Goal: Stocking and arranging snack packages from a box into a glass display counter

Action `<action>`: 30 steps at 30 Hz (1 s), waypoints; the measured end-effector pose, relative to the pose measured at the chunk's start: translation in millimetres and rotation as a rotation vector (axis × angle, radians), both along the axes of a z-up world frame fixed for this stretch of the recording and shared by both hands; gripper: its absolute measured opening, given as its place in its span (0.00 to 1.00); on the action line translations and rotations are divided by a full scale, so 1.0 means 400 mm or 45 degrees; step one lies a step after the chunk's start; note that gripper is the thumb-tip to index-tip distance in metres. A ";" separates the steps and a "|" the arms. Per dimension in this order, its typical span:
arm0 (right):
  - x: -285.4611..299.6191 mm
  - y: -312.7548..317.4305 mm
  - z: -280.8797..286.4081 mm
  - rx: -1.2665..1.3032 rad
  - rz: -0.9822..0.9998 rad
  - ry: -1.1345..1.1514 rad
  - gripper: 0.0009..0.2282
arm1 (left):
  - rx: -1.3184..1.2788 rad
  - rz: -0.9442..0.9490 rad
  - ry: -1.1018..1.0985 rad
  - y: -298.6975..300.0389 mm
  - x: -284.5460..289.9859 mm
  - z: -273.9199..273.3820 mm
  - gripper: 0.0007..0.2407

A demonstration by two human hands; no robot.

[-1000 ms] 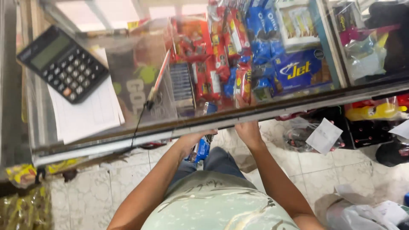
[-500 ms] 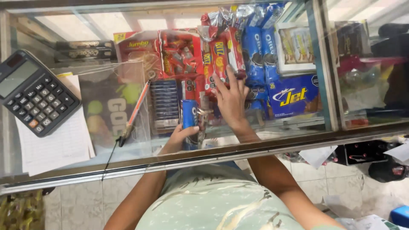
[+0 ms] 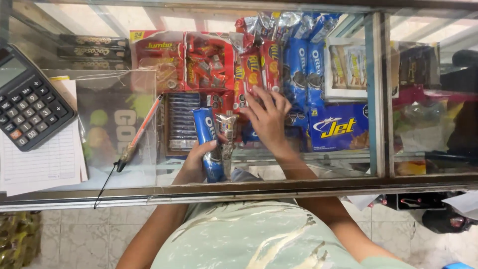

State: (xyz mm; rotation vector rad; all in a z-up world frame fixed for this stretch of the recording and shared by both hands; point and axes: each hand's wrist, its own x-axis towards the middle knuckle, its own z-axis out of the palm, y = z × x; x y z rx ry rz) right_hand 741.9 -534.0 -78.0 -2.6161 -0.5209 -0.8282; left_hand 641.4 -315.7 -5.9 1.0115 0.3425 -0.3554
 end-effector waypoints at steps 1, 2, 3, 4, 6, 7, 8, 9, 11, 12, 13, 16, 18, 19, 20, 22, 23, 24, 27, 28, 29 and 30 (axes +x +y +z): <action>0.011 0.006 -0.021 0.035 -0.008 -0.015 0.17 | -0.021 -0.008 -0.028 -0.002 0.001 0.007 0.16; 0.023 0.012 -0.042 0.069 -0.017 -0.030 0.18 | -0.043 -0.016 -0.056 -0.004 0.003 0.016 0.16; 0.016 0.012 -0.018 0.071 -0.025 -0.034 0.18 | -0.041 -0.025 -0.060 -0.005 0.005 0.014 0.16; 0.009 0.012 0.007 0.107 0.003 -0.023 0.21 | -0.047 -0.025 -0.066 -0.005 0.006 0.014 0.16; -0.002 -0.004 0.054 0.145 0.027 -0.013 0.23 | -0.052 -0.029 -0.071 -0.005 0.011 0.027 0.16; -0.010 -0.020 0.074 0.272 0.123 0.059 0.25 | -0.060 -0.034 -0.088 -0.007 0.010 0.038 0.16; -0.018 -0.036 0.093 0.399 0.219 0.130 0.27 | -0.069 -0.039 -0.104 -0.008 0.008 0.048 0.16; -0.012 -0.045 0.081 0.401 0.219 0.138 0.27 | -0.067 -0.037 -0.096 -0.009 0.009 0.058 0.16; -0.001 -0.063 0.056 0.354 0.289 0.144 0.24 | -0.086 -0.039 -0.115 -0.011 0.010 0.077 0.18; 0.001 -0.051 0.051 0.355 0.288 0.151 0.24 | -0.085 -0.039 -0.108 -0.011 0.006 0.073 0.18; 0.010 -0.039 0.048 0.335 0.275 0.117 0.23 | -0.076 -0.050 -0.116 -0.011 0.009 0.070 0.18; 0.017 -0.010 0.040 0.309 0.241 0.089 0.23 | -0.073 -0.074 -0.120 -0.013 0.009 0.070 0.18; 0.018 -0.004 0.034 0.294 0.214 0.089 0.24 | -0.088 -0.094 -0.122 -0.013 0.012 0.051 0.19; 0.015 -0.003 0.031 0.281 0.188 0.105 0.25 | -0.114 -0.105 -0.151 -0.011 0.011 0.033 0.19; 0.012 -0.002 0.028 0.268 0.162 0.120 0.25 | -0.141 -0.117 -0.181 -0.007 0.009 0.014 0.20; 0.006 -0.008 0.037 0.285 0.174 0.147 0.26 | -0.184 -0.117 -0.170 -0.030 0.013 0.056 0.21; 0.007 -0.007 0.041 0.303 0.194 0.165 0.27 | -0.225 -0.112 -0.170 -0.038 0.018 0.076 0.22; -0.002 -0.018 0.055 0.304 0.195 0.169 0.27 | -0.224 -0.110 -0.166 -0.049 0.021 0.105 0.22; -0.049 -0.028 0.098 0.428 0.247 0.272 0.35 | -0.403 -0.067 -0.159 -0.062 0.013 0.179 0.24; -0.070 -0.033 0.116 0.484 0.227 0.268 0.30 | -0.460 -0.050 -0.176 -0.064 0.012 0.191 0.24; -0.085 -0.043 0.136 0.536 0.202 0.258 0.25 | -0.521 -0.040 -0.198 -0.069 0.017 0.203 0.24; -0.116 -0.050 0.119 0.536 0.216 0.259 0.25 | -0.519 -0.027 -0.202 -0.065 0.021 0.179 0.24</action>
